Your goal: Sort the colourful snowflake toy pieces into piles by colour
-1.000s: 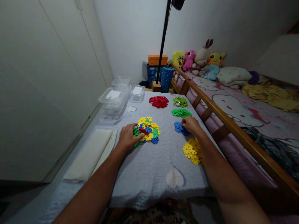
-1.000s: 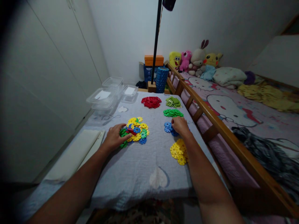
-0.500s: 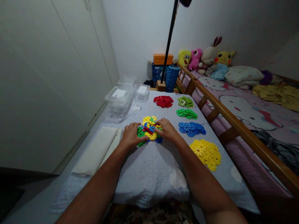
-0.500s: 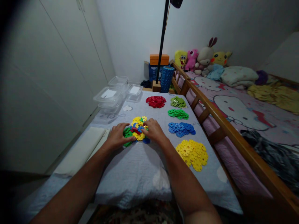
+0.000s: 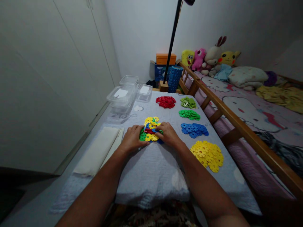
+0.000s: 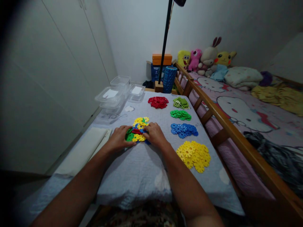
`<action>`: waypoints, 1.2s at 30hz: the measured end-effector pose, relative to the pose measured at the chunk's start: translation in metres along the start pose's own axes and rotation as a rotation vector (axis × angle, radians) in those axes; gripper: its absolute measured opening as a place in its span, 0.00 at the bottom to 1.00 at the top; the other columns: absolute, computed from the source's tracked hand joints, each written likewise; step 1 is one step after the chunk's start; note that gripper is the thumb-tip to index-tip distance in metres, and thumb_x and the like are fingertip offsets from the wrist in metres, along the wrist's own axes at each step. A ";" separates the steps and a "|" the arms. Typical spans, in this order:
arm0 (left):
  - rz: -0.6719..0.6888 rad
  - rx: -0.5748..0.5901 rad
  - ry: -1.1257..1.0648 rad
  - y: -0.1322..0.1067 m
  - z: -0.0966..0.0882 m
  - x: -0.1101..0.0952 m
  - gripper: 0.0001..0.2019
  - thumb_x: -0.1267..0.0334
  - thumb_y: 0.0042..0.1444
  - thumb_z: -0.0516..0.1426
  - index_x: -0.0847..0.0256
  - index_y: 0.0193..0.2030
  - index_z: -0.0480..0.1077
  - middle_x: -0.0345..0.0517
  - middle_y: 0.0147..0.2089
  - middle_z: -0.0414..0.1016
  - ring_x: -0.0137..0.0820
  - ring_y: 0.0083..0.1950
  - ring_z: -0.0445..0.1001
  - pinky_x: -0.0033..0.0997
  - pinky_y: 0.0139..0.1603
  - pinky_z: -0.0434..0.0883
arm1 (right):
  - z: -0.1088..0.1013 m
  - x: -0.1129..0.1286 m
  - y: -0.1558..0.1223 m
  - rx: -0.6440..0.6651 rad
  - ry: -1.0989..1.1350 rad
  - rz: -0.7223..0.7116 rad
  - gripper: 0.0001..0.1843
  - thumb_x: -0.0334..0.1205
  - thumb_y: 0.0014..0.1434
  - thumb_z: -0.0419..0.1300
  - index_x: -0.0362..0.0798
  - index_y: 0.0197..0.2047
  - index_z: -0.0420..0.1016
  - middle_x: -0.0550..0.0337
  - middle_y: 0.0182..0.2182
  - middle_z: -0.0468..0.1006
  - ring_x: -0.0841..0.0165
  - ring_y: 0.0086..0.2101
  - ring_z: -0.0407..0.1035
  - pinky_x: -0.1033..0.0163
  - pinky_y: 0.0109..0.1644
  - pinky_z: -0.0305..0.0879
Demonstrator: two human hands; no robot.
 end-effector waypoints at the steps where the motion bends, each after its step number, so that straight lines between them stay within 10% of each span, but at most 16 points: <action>1: 0.004 -0.008 -0.008 0.000 -0.001 -0.001 0.39 0.50 0.41 0.71 0.56 0.62 0.70 0.56 0.60 0.73 0.53 0.59 0.70 0.51 0.61 0.67 | -0.002 0.000 0.000 -0.006 0.002 0.001 0.11 0.37 0.63 0.64 0.48 0.48 0.84 0.51 0.43 0.77 0.60 0.47 0.68 0.57 0.54 0.61; 7: 0.031 -0.019 -0.028 0.000 0.001 -0.006 0.36 0.51 0.45 0.69 0.56 0.62 0.70 0.56 0.59 0.74 0.52 0.60 0.71 0.50 0.62 0.67 | -0.034 -0.023 -0.003 -0.123 0.039 0.082 0.10 0.33 0.64 0.60 0.49 0.41 0.85 0.52 0.39 0.80 0.61 0.44 0.70 0.57 0.53 0.62; 20: 0.039 -0.038 -0.049 0.003 0.004 -0.010 0.34 0.53 0.49 0.67 0.58 0.63 0.68 0.57 0.61 0.73 0.51 0.62 0.70 0.51 0.64 0.66 | -0.142 -0.168 -0.100 -0.598 0.029 0.757 0.13 0.37 0.54 0.58 0.44 0.39 0.82 0.51 0.33 0.83 0.61 0.34 0.73 0.60 0.42 0.66; 36: 0.047 -0.015 -0.054 0.006 0.004 -0.011 0.32 0.53 0.51 0.66 0.60 0.62 0.68 0.58 0.61 0.73 0.50 0.62 0.70 0.51 0.64 0.65 | -0.127 -0.211 -0.114 -0.378 -0.052 0.825 0.11 0.32 0.50 0.60 0.44 0.35 0.83 0.55 0.29 0.81 0.65 0.31 0.73 0.64 0.36 0.63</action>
Point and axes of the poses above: each hand's wrist, its own y-axis towards the middle knuckle, its own z-axis out of the palm, x = y × z, the point moved 8 cm from there along y, towards the middle knuckle
